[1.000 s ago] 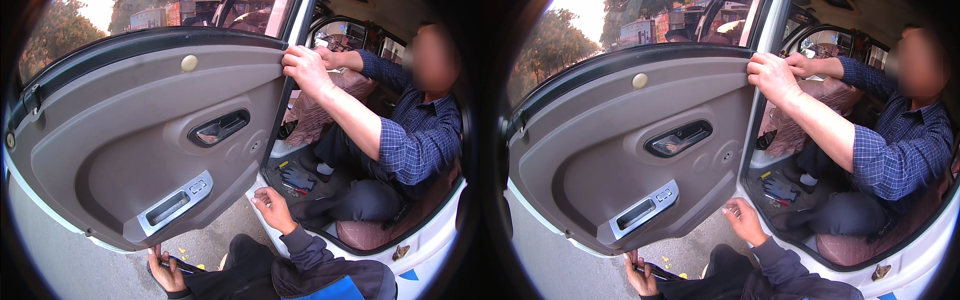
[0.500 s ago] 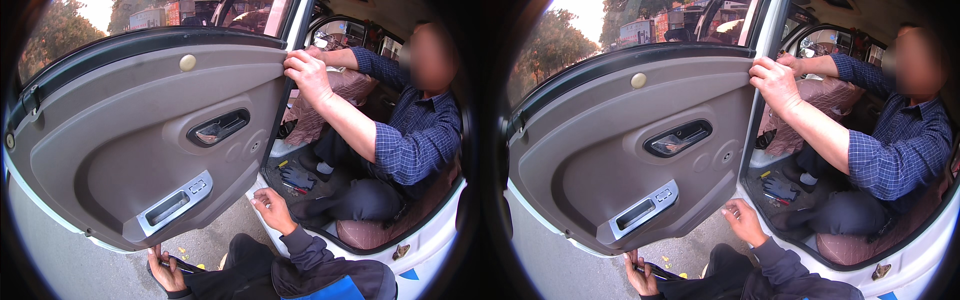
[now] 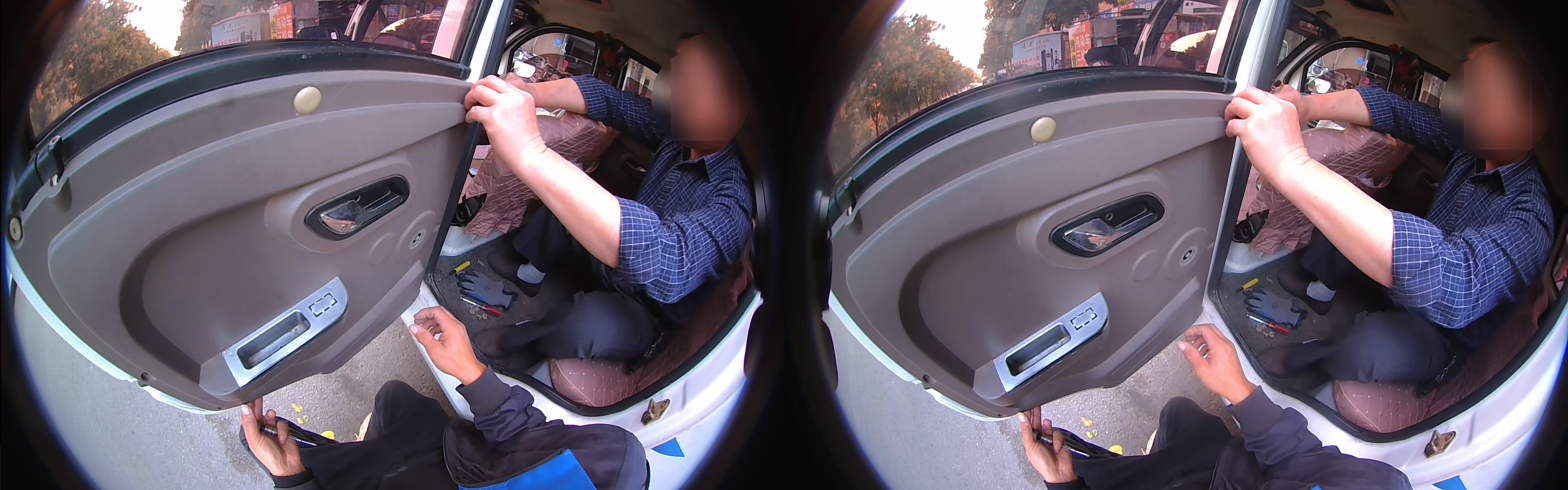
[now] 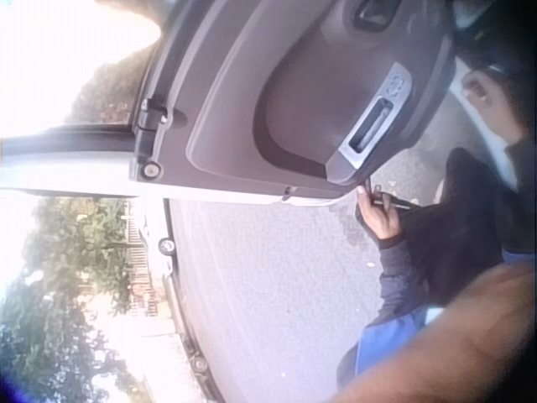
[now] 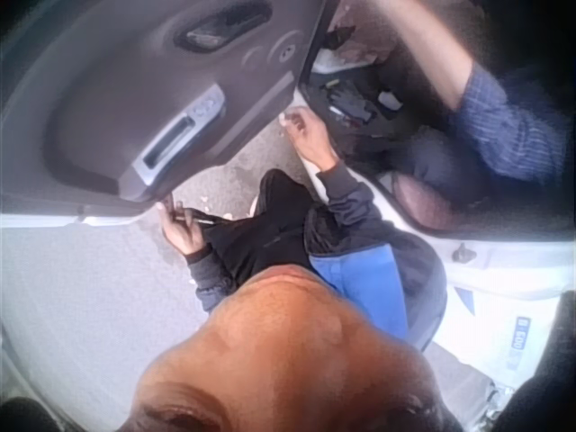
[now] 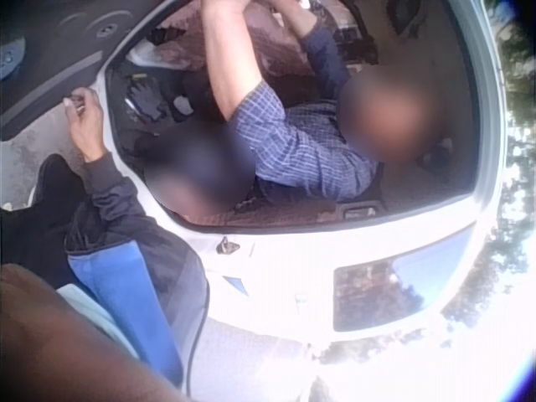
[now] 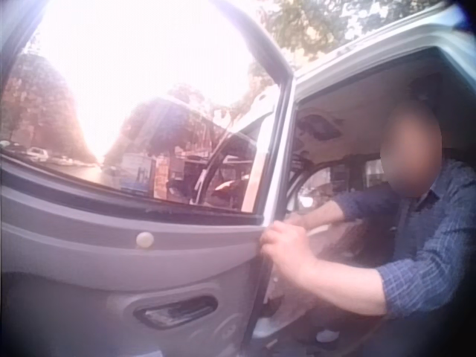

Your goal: The person removes the interior door panel of a white car. They use a screwdriver to remove screws, pry off clips, and detach the panel from the door frame. The panel is fully removed by the end of the clip.

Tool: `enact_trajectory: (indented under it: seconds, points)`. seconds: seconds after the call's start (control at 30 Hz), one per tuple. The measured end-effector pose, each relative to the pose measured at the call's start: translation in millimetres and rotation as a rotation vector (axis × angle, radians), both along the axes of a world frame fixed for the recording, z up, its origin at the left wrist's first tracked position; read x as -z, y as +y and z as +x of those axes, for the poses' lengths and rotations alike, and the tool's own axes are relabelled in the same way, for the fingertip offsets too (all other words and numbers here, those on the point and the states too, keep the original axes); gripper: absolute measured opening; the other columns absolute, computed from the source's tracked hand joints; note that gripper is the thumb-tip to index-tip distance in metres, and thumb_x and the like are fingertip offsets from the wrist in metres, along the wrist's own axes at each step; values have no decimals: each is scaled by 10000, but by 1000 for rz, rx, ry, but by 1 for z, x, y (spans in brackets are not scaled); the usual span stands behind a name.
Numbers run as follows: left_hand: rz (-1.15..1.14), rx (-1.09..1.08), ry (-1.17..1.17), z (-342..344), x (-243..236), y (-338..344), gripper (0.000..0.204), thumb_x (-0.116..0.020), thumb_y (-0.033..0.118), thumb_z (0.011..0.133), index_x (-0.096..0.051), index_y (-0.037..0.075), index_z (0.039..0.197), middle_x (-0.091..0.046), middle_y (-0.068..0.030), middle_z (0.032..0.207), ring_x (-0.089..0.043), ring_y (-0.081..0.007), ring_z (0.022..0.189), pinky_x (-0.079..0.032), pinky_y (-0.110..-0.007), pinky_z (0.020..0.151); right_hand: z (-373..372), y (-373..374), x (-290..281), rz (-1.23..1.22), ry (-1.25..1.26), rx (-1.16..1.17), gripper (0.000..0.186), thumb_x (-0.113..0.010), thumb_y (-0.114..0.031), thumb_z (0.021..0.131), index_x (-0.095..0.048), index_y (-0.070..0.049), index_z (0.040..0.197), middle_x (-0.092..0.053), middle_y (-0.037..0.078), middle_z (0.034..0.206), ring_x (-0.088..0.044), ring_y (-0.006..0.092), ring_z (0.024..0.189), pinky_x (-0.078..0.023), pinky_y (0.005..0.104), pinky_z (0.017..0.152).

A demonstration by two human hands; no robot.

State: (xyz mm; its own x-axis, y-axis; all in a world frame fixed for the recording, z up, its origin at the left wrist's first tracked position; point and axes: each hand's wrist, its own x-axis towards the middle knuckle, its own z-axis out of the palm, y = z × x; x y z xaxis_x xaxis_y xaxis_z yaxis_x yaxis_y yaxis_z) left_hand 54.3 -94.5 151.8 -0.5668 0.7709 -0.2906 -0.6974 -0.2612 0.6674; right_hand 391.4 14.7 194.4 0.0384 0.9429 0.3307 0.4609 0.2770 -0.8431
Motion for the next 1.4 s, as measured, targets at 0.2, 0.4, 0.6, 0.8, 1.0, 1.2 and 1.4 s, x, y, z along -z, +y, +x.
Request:
enact_trajectory:
  seconds: [0.2,0.4,0.6,0.8,1.0,1.2,1.4]
  points:
    - [-6,-2,-9,0,-1,0,419,-662,328,1033,-590,44,1332,-709,-116,1234,-603,-41,750,-338,-137,398,-1,-1,-3,10,-6,1,221,-744,-116,935,-655,13,1090,-670,91,984,-661,151,842,-539,291,756]
    - [-7,-3,-6,0,-1,0,419,-668,326,1030,-593,40,1327,-709,-119,1234,-598,-38,742,-338,-137,398,5,8,-9,67,-16,33,235,-747,-123,932,-651,12,1099,-669,101,983,-663,171,826,-542,300,736]
    - [-23,-7,-6,0,-4,0,425,-671,325,1028,-593,34,1328,-708,-127,1246,-598,-37,729,-337,-136,398,33,60,-47,236,95,96,302,-742,-149,946,-641,5,1185,-679,74,1023,-657,152,871,-544,302,790]
    - [-48,-10,11,0,-8,1,444,-673,338,1025,-584,27,1329,-700,-137,1267,-580,-39,714,-337,-137,402,80,202,-148,403,305,205,401,-620,-388,1036,-606,-44,1242,-624,22,1077,-557,127,1006,-464,320,915]
    - [-63,-30,32,0,-5,2,461,-668,342,1025,-573,12,1333,-698,-149,1275,-572,-41,720,-338,-134,406,100,269,-177,275,651,-22,294,-565,-458,1056,-620,-191,1168,-620,-23,1081,-559,120,1027,-427,332,901]
    - [-8,-5,33,-3,2,3,470,-655,328,1035,-554,-6,1350,-696,-152,1279,-579,-47,729,-347,-135,406,100,258,-183,321,595,-130,252,-579,-429,1048,-615,-198,1144,-614,-28,1059,-568,120,980,-450,333,870]
    - [-81,-37,28,0,-4,2,520,-671,345,1025,-549,-13,1382,-671,-161,1306,-569,-43,729,-342,-145,413,97,266,-192,236,676,22,242,-623,-458,1028,-637,-226,1096,-575,-67,965,-530,105,900,-431,321,832]
